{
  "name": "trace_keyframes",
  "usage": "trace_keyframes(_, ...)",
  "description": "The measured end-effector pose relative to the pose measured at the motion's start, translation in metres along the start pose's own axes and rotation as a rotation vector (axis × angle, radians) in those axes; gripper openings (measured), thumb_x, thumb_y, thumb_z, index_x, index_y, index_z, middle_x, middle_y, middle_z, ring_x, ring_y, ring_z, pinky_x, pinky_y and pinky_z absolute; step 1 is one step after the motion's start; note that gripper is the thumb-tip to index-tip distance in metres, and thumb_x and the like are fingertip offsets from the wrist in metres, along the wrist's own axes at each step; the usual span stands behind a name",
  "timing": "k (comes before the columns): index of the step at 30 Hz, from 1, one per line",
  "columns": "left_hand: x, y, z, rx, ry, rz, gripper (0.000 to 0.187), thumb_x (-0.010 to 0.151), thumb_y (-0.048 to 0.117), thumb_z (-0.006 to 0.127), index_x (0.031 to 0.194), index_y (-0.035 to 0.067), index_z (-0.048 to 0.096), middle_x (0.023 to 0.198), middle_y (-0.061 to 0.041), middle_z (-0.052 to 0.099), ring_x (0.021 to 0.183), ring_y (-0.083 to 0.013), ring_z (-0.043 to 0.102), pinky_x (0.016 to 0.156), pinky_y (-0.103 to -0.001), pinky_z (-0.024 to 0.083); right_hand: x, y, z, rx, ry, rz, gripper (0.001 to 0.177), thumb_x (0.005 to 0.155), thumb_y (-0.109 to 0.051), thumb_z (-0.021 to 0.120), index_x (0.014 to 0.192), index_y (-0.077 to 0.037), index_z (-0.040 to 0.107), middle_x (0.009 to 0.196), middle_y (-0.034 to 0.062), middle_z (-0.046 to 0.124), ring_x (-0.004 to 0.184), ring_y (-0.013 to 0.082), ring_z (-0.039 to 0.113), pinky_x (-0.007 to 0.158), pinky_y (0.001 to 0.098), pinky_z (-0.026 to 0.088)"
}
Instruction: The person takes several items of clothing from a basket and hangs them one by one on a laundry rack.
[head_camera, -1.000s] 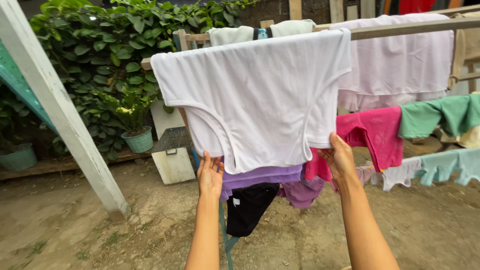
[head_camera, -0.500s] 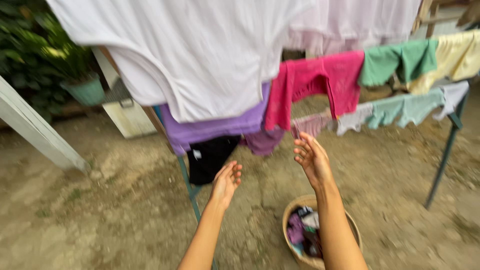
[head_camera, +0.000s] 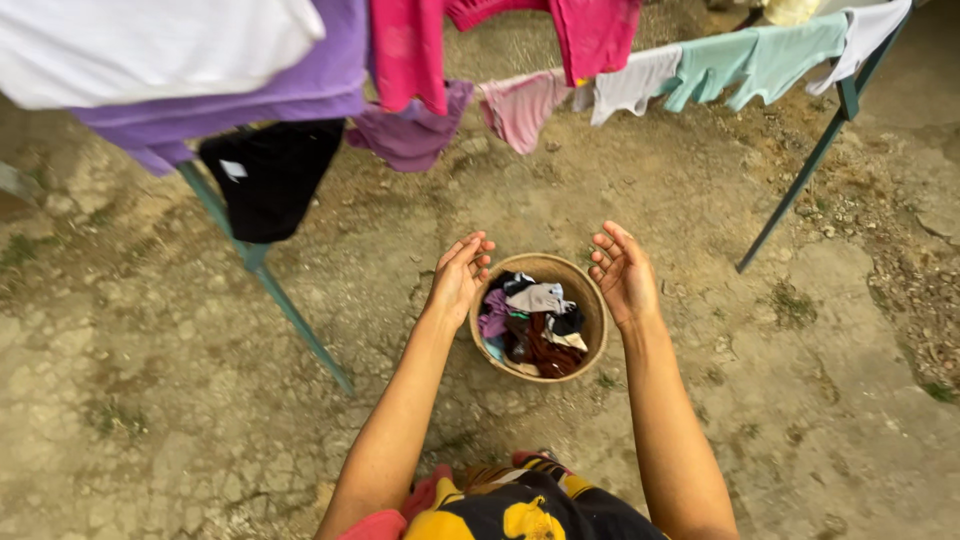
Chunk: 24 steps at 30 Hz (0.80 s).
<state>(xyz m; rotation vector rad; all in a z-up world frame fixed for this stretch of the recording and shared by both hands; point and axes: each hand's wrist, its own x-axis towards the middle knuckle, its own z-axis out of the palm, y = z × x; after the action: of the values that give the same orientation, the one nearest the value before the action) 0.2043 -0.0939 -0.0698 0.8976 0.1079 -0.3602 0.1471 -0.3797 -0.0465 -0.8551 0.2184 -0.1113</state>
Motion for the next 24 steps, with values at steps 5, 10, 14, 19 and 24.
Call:
trace_keyframes(5, 0.02, -0.08, 0.014, -0.048, 0.103, -0.049, 0.027, 0.101, 0.016, 0.062, 0.126, 0.007, 0.065, 0.107, -0.004, 0.073, 0.085, -0.0073, 0.063, 0.075, -0.024, 0.051, 0.006, -0.012, -0.073, -0.14, 0.077, 0.08, 0.031, 0.105, -0.028, 0.053, 0.129, -0.009, 0.061, 0.103, 0.0007, 0.07, 0.084, 0.0114, 0.063, 0.074, 0.0279, 0.051)
trace_keyframes(10, 0.059, -0.152, 0.012, -0.048, 0.217, -0.102, 0.03, 0.099, 0.016, 0.062, 0.127, 0.009, 0.066, 0.108, -0.004, 0.075, 0.085, -0.0083, 0.063, 0.075, -0.026, 0.052, 0.035, 0.015, -0.139, -0.172, 0.121, 0.186, 0.032, 0.106, -0.028, 0.051, 0.129, -0.008, 0.06, 0.102, 0.0019, 0.069, 0.084, 0.0112, 0.062, 0.076, 0.0273, 0.051)
trace_keyframes(14, 0.096, -0.214, -0.025, -0.058, 0.248, -0.17, 0.03, 0.099, 0.017, 0.06, 0.128, 0.011, 0.065, 0.114, -0.004, 0.075, 0.091, -0.0087, 0.064, 0.079, -0.027, 0.051, 0.063, 0.072, -0.204, -0.075, 0.196, 0.28, 0.035, 0.104, -0.03, 0.052, 0.132, -0.01, 0.059, 0.104, -0.0012, 0.07, 0.084, 0.0097, 0.062, 0.072, 0.0264, 0.049)
trace_keyframes(19, 0.14, -0.294, -0.11, 0.059, 0.324, -0.251, 0.033, 0.097, 0.02, 0.06, 0.129, 0.013, 0.065, 0.121, -0.003, 0.075, 0.097, -0.0093, 0.065, 0.083, -0.029, 0.049, 0.087, 0.175, -0.289, -0.07, 0.309, 0.379, 0.04, 0.101, -0.031, 0.056, 0.135, -0.011, 0.059, 0.106, 0.0004, 0.07, 0.084, 0.0116, 0.063, 0.071, 0.028, 0.049)
trace_keyframes(24, 0.196, -0.386, -0.199, 0.074, 0.373, -0.298, 0.034, 0.097, 0.019, 0.062, 0.13, 0.011, 0.064, 0.123, -0.005, 0.074, 0.1, -0.012, 0.065, 0.087, -0.033, 0.049, 0.122, 0.282, -0.39, -0.109, 0.451, 0.493, 0.04, 0.099, -0.029, 0.054, 0.135, -0.013, 0.057, 0.118, 0.0016, 0.069, 0.096, 0.0144, 0.066, 0.079, 0.0305, 0.05)
